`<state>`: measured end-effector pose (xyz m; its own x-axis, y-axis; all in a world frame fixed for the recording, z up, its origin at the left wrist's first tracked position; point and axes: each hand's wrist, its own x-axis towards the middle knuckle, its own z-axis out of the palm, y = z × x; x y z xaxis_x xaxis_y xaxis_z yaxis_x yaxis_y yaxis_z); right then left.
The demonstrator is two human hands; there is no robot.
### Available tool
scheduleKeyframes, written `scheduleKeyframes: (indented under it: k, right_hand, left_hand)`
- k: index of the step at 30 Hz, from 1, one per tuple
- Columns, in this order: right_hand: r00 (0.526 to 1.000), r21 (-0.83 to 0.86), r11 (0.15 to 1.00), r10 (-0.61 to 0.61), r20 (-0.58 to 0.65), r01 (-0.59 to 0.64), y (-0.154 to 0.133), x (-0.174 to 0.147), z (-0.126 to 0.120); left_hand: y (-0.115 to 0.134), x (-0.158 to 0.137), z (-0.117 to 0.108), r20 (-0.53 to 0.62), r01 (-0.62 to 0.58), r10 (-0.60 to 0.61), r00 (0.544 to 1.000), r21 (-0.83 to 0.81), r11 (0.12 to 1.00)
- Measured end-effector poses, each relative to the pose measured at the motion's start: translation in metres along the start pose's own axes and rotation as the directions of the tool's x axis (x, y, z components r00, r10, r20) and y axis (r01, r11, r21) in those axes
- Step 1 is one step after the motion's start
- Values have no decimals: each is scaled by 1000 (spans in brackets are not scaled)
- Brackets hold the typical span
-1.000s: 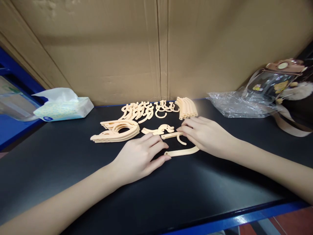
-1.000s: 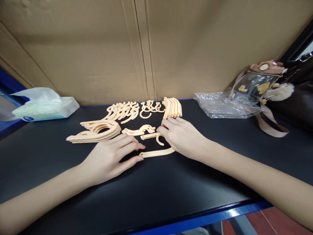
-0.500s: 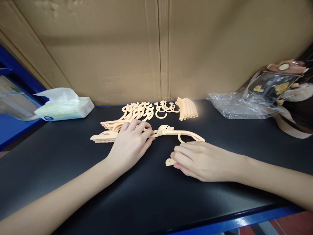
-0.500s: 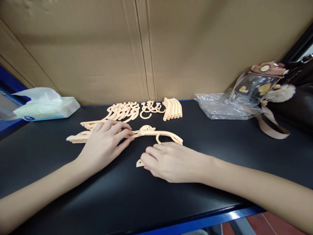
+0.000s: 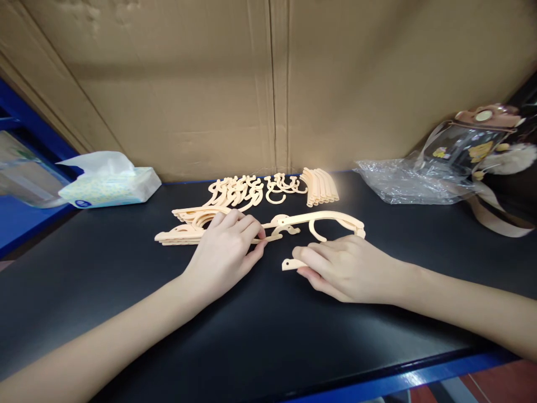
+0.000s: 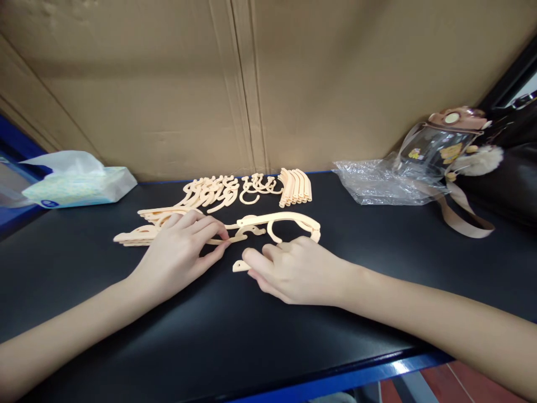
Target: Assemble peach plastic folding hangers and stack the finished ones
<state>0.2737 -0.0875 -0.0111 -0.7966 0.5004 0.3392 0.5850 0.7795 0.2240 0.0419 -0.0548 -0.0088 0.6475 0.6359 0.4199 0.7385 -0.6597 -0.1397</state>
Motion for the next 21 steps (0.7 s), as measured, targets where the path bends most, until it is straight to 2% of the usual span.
scheduleKeyframes:
  k: [4, 7, 13, 21]
  right_hand:
    - [997, -24, 998, 61, -40, -62, 4, 1, 2]
    - [997, -36, 997, 62, -39, -64, 8, 1, 3]
    - [999, 5, 999, 51, 11, -51, 11, 1, 4]
    - [994, 39, 999, 4, 109, -8, 10, 0, 2]
  left_hand:
    - [3, -2, -2, 18, -15, 16, 1000, -24, 1000]
    - [4, -3, -3, 19, -64, 65, 998, -11, 998]
    - [3, -2, -5, 71, -151, 151, 986, -8, 989]
    - [6, -3, -8, 103, -126, 133, 986, -69, 990]
